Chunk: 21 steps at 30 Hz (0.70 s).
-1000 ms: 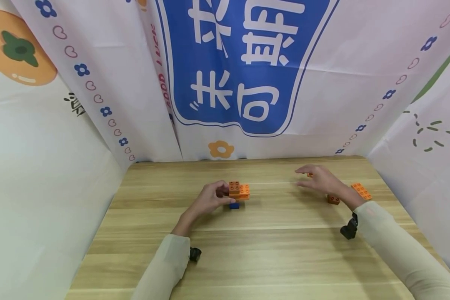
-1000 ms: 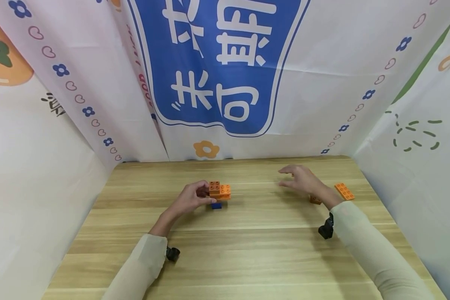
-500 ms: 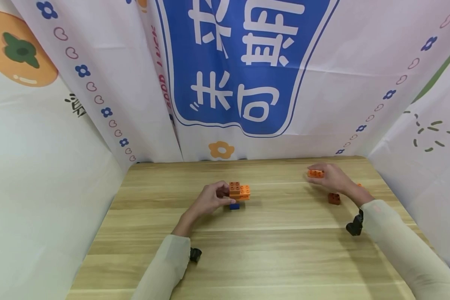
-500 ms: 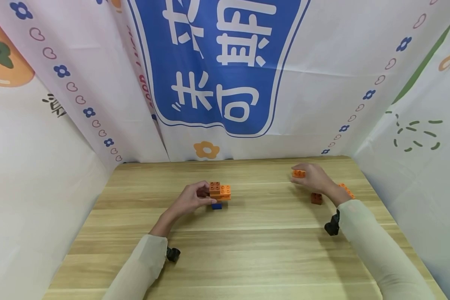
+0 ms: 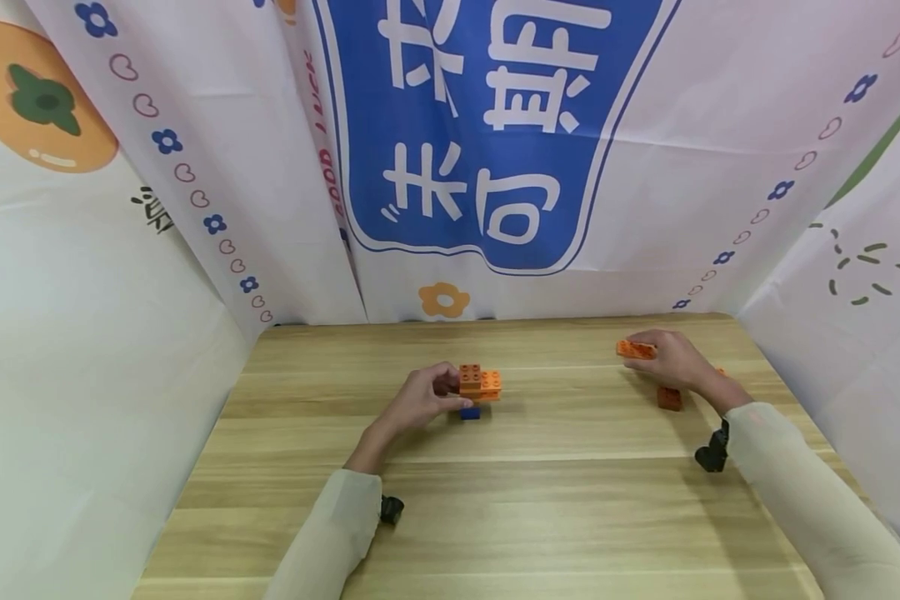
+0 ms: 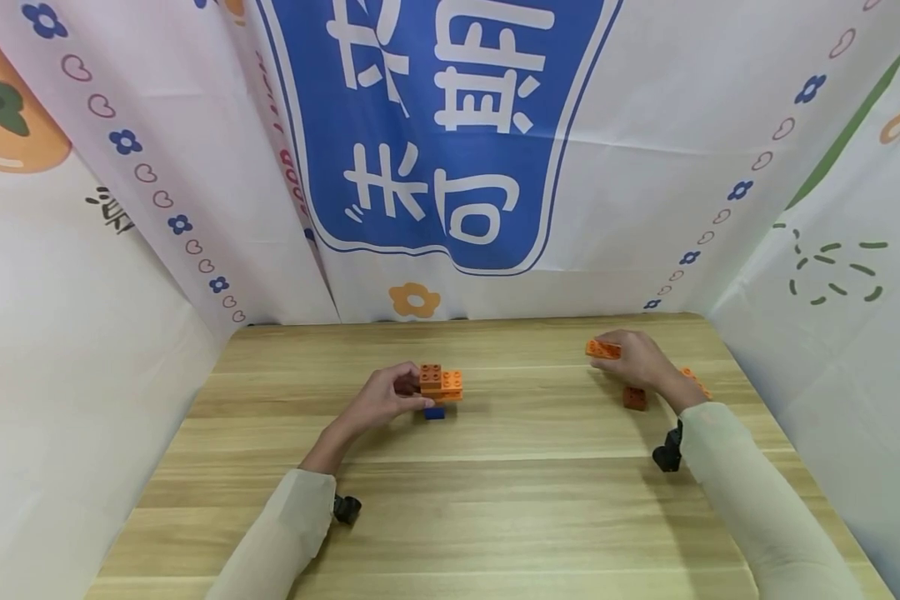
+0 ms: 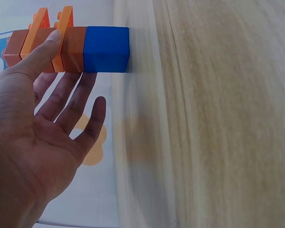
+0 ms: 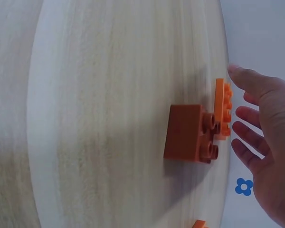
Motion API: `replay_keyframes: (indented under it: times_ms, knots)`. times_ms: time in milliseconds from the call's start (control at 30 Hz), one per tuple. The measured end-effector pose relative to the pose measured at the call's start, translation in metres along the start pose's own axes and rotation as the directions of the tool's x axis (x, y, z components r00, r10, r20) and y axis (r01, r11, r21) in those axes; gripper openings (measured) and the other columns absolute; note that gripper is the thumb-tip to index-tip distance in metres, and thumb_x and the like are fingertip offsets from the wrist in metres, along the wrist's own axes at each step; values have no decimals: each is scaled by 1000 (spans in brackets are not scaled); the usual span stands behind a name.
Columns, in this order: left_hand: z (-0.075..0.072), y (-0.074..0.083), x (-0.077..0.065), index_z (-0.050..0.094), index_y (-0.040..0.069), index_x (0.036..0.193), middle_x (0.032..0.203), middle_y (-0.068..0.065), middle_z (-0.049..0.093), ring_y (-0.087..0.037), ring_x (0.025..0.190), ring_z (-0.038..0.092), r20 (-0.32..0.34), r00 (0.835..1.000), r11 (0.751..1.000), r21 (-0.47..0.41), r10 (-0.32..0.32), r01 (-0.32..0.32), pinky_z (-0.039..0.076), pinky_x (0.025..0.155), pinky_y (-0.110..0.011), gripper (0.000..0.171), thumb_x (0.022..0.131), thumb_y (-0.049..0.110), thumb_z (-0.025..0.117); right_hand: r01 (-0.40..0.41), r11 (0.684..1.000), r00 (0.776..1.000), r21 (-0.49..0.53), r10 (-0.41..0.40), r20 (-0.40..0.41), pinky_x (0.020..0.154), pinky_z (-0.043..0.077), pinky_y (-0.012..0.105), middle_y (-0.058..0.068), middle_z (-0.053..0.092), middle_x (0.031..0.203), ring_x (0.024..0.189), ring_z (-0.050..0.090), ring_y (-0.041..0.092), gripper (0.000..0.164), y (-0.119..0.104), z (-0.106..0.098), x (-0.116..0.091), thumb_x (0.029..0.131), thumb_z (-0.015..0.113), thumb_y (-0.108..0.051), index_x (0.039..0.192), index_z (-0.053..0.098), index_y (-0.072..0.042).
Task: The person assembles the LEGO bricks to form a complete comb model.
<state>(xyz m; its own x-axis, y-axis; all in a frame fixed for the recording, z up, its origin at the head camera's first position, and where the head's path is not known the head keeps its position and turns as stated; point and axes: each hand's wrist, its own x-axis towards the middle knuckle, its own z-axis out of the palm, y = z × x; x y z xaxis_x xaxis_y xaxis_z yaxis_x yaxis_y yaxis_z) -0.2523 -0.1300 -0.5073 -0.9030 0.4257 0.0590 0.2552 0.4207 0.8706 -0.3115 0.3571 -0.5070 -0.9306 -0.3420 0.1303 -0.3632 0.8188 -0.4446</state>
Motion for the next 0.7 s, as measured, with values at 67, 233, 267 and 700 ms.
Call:
replay_keyframes:
  times_ms: [67,233,267,700]
  knots:
    - [0,-1,0,69,12,111,108,-3,73,-17,96,69,-1,1000,1000,1,-1,1,60,85,-32,27,91,17,87,-9,1000,1000,-8,9,0,103,49,67,30,67,134,125,62,51,53,2,1,0,96,82,-28,135,68,5]
    - [1,-1,0,70,11,111,108,-2,74,-17,95,69,-2,1000,1000,1,8,-8,60,85,-32,27,91,18,86,-33,999,999,-14,33,12,104,49,67,31,65,135,126,61,51,55,6,5,-1,96,82,-30,136,67,5]
    - [1,-1,0,70,11,111,108,-2,74,-17,95,69,-1,1000,1000,-1,11,-11,60,85,-32,27,91,18,86,-35,999,999,-13,35,12,104,49,67,31,65,135,126,61,51,55,7,5,-1,95,82,-29,136,67,5]
    - [0,-1,1,70,12,113,109,-2,74,-18,96,69,0,1000,1000,0,2,-2,60,86,-34,29,91,19,87,10,999,1000,-36,-10,3,105,49,66,33,67,130,121,63,52,52,4,7,-1,93,85,-20,132,68,9]
